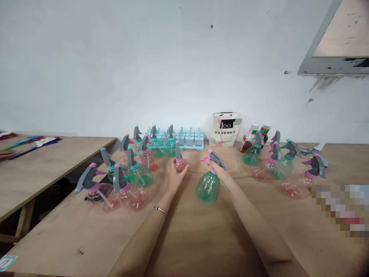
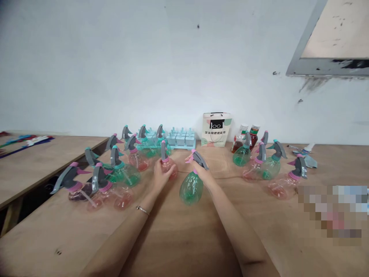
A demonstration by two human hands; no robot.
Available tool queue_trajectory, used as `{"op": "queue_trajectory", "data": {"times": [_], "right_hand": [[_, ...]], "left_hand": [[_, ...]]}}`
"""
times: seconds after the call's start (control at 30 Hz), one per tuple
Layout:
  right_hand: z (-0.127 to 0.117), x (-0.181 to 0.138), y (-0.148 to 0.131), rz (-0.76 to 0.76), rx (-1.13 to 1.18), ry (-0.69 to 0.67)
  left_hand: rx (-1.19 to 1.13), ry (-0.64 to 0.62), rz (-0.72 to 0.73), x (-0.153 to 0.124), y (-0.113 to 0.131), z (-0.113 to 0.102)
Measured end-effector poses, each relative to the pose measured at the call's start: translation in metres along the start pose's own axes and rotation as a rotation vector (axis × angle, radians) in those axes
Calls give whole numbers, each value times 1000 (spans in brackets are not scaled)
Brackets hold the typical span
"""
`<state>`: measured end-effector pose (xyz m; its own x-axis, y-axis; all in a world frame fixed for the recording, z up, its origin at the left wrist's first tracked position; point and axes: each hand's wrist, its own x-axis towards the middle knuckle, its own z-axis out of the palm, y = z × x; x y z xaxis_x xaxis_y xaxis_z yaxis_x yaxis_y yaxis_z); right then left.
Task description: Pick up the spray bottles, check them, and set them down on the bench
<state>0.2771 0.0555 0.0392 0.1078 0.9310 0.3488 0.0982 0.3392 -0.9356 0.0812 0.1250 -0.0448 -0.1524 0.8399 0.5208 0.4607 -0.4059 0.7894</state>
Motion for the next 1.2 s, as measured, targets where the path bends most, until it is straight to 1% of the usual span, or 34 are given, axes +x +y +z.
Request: {"op": "queue_trajectory", "data": {"times": [0.07, 0.1, 0.2, 0.3, 0.4, 0.5, 0.63, 0.73, 0.97, 1.13, 1.2], "right_hand": [[-2, 1, -1, -21, -3, -28], [-2, 1, -1, -14, 6, -21], [-2, 0, -1, 52, 42, 30], [-3, -1, -3, 104, 53, 34], [-3, -2, -6, 66, 20, -15], [-3, -1, -7, 25, 9, -30], [-4, 0, -5, 47, 72, -3], [-7, 0, -4, 73, 73, -14], [-11, 3, -10, 5, 32, -21], [-14, 2, -3, 91, 68, 3], [-15, 2, -4, 77, 47, -1]], "left_hand": [[-167, -77, -20, -17, -1, 5], [-234, -115, -36, -22, -1, 7], [-322, -181, -70, -28, -3, 10], [-299, -183, -50, -26, -2, 8], [-256, -180, -3, -24, 2, 4], [-254, -189, 18, -23, 5, 2], [-252, -195, 14, -23, 2, 3], [-237, -182, 16, -23, 0, 4], [-228, -180, 16, -23, -2, 6], [-263, -184, -7, -24, -12, 10], [-267, -189, -9, -24, -13, 11]]}}
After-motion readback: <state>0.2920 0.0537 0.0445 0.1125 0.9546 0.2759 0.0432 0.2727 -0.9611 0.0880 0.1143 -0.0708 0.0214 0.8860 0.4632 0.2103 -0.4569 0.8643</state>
